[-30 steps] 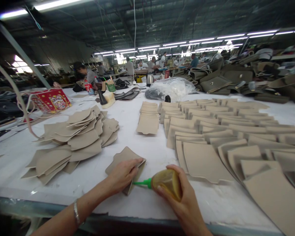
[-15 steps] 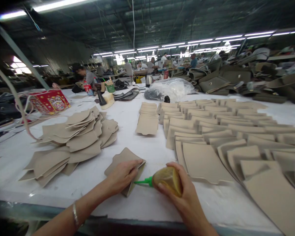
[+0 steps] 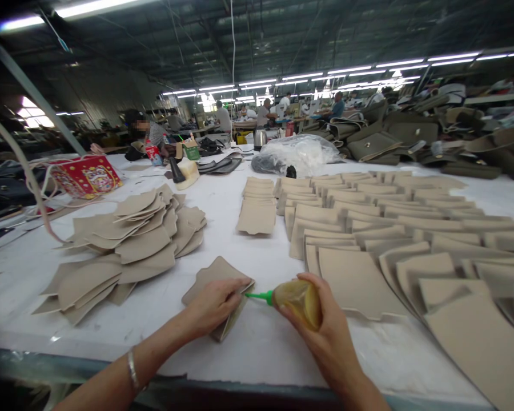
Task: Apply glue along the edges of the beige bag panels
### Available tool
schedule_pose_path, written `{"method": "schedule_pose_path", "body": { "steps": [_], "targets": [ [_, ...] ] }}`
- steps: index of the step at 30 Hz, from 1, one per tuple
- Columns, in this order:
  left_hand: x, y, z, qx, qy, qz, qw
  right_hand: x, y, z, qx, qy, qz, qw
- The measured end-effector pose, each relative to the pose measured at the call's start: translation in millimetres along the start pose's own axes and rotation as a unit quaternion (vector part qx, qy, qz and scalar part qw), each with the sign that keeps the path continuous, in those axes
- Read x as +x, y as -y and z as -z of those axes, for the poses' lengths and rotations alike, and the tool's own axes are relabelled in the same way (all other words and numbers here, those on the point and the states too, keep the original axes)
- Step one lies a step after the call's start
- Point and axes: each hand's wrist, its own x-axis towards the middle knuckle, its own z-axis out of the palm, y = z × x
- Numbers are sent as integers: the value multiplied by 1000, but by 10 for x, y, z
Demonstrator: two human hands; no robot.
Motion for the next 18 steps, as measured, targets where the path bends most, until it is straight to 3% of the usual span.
{"method": "schedule_pose_path", "body": {
  "steps": [4,10,15,18],
  "targets": [
    [5,-8,4,3,3,4,1000,33,3,-3,-36,-55,40,997],
    [0,-12,3,-5,-1,5,1000,-30,9,3,-3,-14,-26,1000],
    [11,-1,8,-13,-7,5,1000,-27,0,1,7,-45,-41,998],
    [10,7,4,-22,-12,7,1000,-84,-7,-24,14,-7,-54,998]
  ]
}}
